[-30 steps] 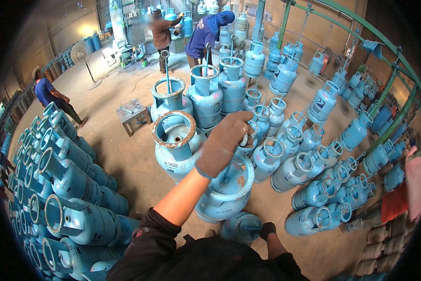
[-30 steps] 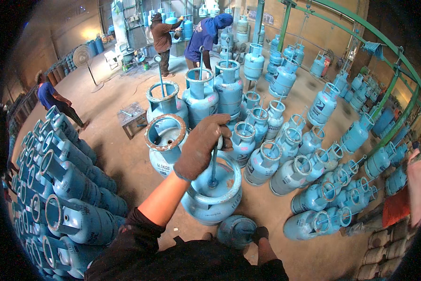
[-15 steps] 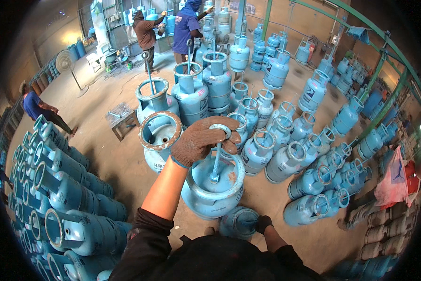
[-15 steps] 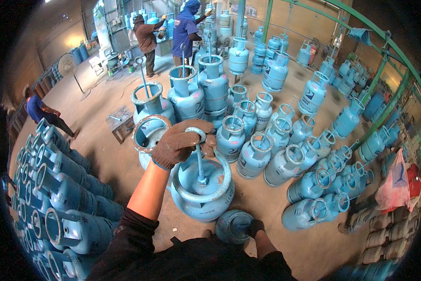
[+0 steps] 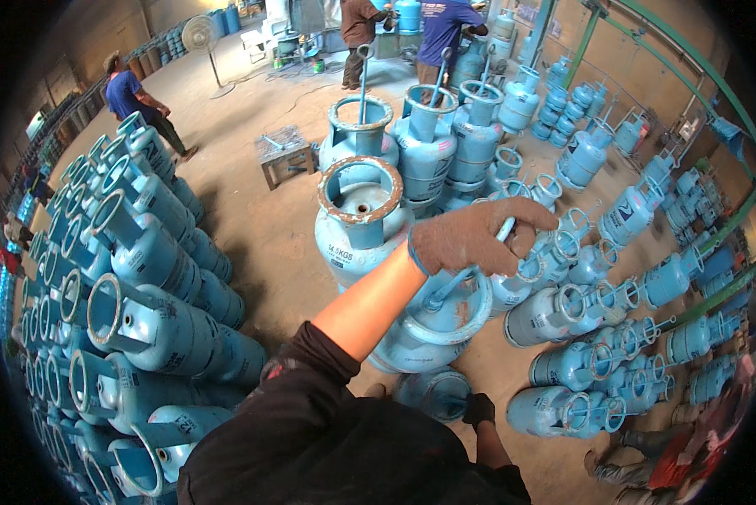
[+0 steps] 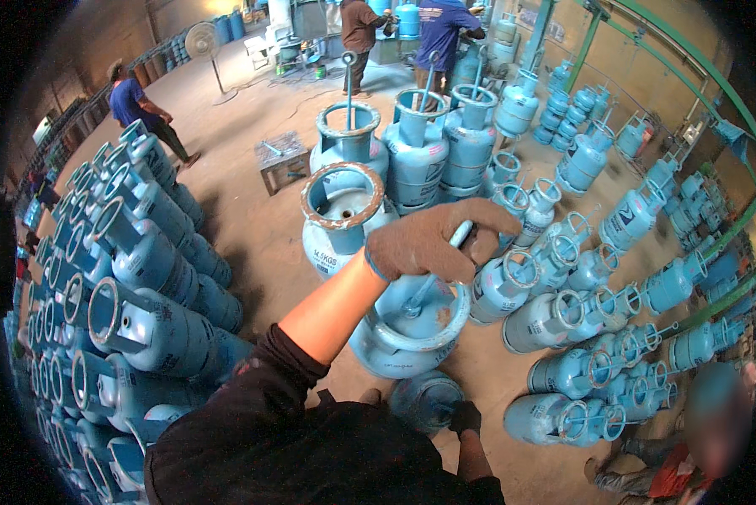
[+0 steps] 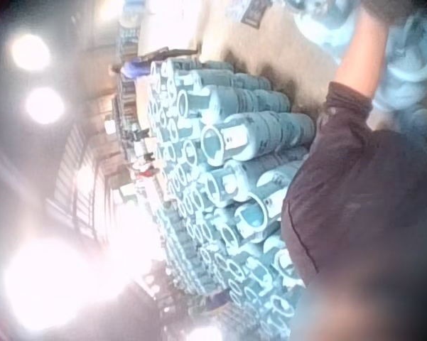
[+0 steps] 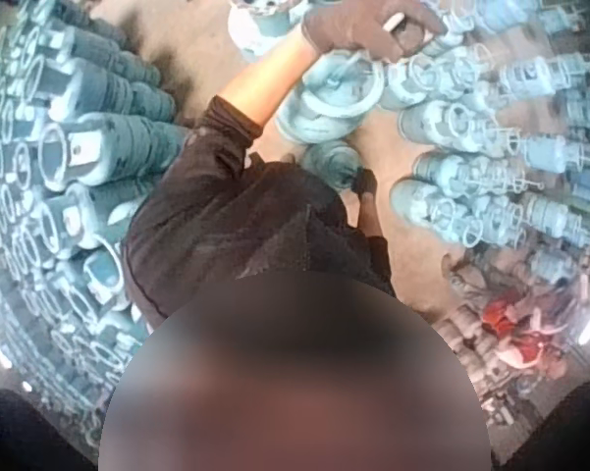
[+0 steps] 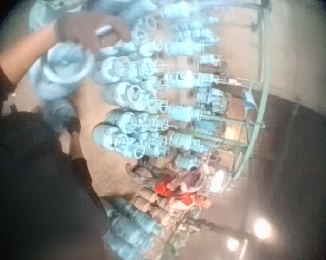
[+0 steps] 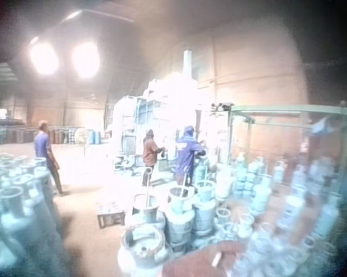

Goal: The person repeatedly picks up light blue gas cylinders, inserts metal handles into the valve openings, and places the cylinders upright in rows. The person also moves cylinders to different locations within the warehouse and retrieves handles from a nearby pile.

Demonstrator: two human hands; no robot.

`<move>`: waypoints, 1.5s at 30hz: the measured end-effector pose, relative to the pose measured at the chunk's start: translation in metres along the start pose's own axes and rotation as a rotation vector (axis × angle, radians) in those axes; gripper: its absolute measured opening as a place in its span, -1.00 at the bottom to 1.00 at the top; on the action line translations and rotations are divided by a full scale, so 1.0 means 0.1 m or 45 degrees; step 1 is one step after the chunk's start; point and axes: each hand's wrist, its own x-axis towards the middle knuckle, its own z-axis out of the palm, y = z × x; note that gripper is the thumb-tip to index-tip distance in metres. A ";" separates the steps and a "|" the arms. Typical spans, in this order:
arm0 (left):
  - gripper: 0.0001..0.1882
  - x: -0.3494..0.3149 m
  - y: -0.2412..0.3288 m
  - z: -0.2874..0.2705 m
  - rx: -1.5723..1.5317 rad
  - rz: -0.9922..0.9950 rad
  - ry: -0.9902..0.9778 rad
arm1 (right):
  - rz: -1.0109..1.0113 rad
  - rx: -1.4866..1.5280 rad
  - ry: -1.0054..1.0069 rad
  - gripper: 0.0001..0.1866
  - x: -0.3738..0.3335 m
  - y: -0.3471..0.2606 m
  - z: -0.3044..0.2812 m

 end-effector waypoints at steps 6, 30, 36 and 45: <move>-0.54 -0.21 -0.02 0.13 0.700 0.377 0.402 | 0.130 0.156 0.377 -0.72 -0.13 -0.09 0.17; -0.36 -0.06 0.33 0.35 0.175 -0.260 0.587 | 0.221 0.611 0.238 -0.55 0.14 -0.09 0.30; -0.67 0.06 0.10 0.50 0.693 -0.203 0.949 | -0.197 0.227 0.319 -0.65 0.37 -0.11 0.50; -0.63 -0.14 -0.03 0.07 0.701 -0.201 0.933 | -0.441 0.099 0.063 -0.62 -0.26 0.31 0.10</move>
